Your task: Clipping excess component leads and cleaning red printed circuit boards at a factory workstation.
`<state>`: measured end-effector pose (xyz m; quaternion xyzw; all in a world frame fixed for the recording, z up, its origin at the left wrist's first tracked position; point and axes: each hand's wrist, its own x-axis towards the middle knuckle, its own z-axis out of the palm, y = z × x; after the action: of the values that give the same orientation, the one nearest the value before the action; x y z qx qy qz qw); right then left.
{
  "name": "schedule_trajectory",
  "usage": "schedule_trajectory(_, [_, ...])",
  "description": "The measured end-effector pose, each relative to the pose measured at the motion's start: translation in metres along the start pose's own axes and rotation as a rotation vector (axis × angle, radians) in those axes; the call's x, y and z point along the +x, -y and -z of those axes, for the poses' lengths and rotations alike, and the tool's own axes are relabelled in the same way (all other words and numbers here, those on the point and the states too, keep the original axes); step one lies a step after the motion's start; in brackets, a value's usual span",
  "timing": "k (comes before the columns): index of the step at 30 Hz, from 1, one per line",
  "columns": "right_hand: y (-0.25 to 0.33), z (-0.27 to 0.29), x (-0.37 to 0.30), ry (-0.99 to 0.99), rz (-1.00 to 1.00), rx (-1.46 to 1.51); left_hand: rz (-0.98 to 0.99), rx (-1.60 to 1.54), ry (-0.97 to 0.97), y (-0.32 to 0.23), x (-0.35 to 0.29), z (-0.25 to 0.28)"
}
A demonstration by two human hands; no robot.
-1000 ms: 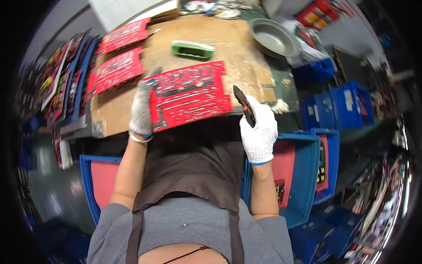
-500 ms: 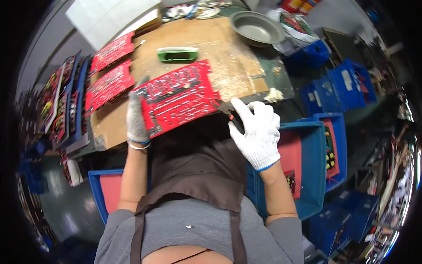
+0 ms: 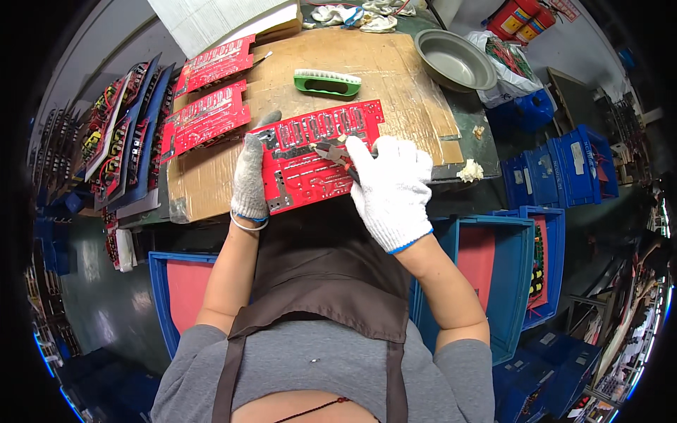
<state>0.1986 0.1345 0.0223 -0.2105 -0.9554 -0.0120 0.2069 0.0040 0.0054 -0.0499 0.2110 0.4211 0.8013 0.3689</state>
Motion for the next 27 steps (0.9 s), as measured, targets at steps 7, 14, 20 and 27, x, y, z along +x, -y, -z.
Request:
schedule_trajectory(7, [0.004, 0.003, 0.001, 0.072, -0.027, -0.036, -0.012, 0.045, -0.004, 0.001, 0.001, 0.002])
schedule_trajectory(14, [0.002, -0.007, -0.003, 0.094, -0.012, -0.012, -0.003, 0.002, 0.028, 0.002, 0.001, 0.004])
schedule_trajectory(20, [-0.009, -0.013, -0.005, 0.103, -0.055, 0.217, -0.015, 0.019, 0.018, 0.002, -0.001, 0.001])
schedule_trajectory(27, [-0.049, 0.001, -0.056, 0.036, -0.555, 0.582, -0.046, 0.015, -0.074, 0.011, 0.004, 0.005])
